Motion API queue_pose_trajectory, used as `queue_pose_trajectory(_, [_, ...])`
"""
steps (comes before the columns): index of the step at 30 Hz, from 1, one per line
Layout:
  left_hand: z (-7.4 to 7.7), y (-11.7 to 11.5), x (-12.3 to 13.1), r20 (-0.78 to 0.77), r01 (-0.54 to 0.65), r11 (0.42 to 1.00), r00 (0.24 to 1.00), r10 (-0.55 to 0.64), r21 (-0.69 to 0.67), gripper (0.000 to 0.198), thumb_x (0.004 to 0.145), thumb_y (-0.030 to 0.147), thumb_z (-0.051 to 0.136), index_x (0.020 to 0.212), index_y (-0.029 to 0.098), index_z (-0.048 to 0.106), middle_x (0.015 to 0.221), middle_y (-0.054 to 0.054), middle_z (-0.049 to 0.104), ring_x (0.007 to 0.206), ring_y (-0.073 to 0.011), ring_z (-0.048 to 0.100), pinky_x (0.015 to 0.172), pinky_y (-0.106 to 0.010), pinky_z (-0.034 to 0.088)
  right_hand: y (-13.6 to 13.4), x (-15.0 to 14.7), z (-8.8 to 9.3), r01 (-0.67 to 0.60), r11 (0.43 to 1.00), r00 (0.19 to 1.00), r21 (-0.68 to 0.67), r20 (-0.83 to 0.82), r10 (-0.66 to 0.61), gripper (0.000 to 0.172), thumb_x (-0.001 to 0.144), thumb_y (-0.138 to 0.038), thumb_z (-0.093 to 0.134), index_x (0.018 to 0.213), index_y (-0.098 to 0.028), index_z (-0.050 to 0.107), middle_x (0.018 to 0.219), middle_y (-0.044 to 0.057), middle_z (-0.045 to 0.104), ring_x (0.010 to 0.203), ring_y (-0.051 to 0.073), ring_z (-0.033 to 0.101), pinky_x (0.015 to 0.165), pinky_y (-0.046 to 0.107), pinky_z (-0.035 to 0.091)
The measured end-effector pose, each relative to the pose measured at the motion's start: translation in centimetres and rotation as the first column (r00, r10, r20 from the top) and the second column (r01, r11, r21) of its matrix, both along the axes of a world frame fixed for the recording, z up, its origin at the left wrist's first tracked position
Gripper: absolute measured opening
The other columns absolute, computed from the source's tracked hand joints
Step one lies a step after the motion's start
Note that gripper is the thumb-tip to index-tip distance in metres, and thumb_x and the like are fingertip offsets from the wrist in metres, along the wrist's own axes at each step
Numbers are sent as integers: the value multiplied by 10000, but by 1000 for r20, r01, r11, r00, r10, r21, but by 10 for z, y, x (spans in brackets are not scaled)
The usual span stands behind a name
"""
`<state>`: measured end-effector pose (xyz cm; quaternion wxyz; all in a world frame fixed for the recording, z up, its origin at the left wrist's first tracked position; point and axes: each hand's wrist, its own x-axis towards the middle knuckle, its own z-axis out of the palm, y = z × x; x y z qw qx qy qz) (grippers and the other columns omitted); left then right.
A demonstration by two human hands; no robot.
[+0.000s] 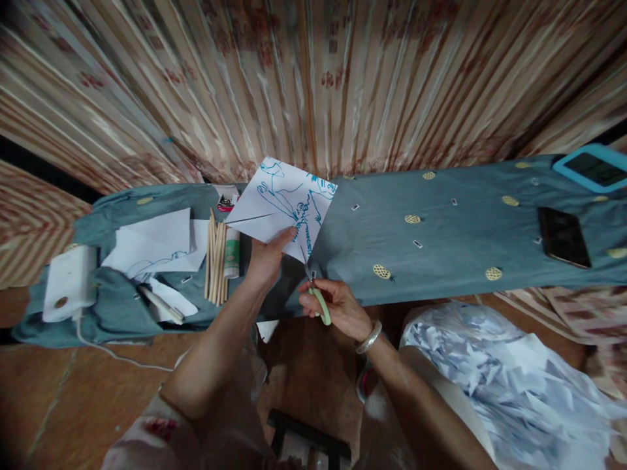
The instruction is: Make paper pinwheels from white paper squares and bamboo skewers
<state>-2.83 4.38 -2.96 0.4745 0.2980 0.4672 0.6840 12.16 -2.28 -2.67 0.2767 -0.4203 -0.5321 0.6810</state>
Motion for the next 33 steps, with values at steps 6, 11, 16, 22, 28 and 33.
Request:
queue_pose_trajectory(6, [-2, 0, 1, -10, 13, 1000, 1000, -13, -6, 502, 590, 238, 775, 1074, 146, 678, 1040, -79, 731, 972, -241, 672, 924, -381, 504, 2, 0, 1, 6, 1000, 1000, 23, 9, -6, 430, 712, -582, 681, 866, -182, 646, 627, -8, 625, 545, 106, 565, 535, 240, 486])
queue_pose_trajectory(11, [-4, -1, 0, 0, 20, 1000, 1000, -20, 7, 497, 585, 247, 786, 1059, 139, 683, 1027, -91, 733, 971, -247, 677, 927, -392, 499, 2, -1, 1, 34, 999, 999, 13, 10, -34, 436, 699, -581, 695, 869, -182, 653, 625, -11, 627, 537, 104, 566, 535, 242, 491])
queue_pose_trajectory(16, [-5, -1, 0, 5, 28, 999, 1000, -28, 24, 497, 586, 240, 789, 1062, 149, 682, 1040, -87, 729, 983, -250, 674, 934, -402, 496, 2, -1, -1, 30, 999, 1000, 24, 4, -30, 415, 703, -567, 696, 860, -184, 655, 615, -14, 618, 533, 105, 557, 524, 241, 478])
queue_pose_trajectory(22, [-3, 0, 0, 6, 17, 1000, 1000, -17, 3, 496, 583, 252, 785, 1056, 146, 681, 1030, -86, 732, 969, -243, 675, 921, -389, 502, 1, -2, -2, 61, 998, 998, -16, -10, -61, 383, 655, -502, 757, 839, -183, 656, 589, -25, 614, 514, 98, 548, 503, 229, 463])
queue_pose_trajectory(28, [-5, 1, -1, 6, -6, 1000, 1000, 6, -13, 478, 568, 251, 795, 1019, 132, 693, 1034, -101, 729, 975, -255, 673, 924, -403, 498, 1, -3, -4, 93, 994, 995, -64, -22, -94, 372, 628, -459, 785, 837, -177, 664, 547, -38, 601, 471, 80, 515, 473, 214, 430])
queue_pose_trajectory(33, [-5, -1, 1, 26, 28, 1000, 999, -27, -12, 474, 571, 256, 792, 1020, 139, 694, 1019, -94, 733, 958, -247, 674, 921, -402, 498, 2, -2, -3, 94, 994, 995, -49, -14, -95, 376, 624, -455, 790, 839, -173, 661, 561, -38, 602, 488, 84, 532, 479, 212, 438])
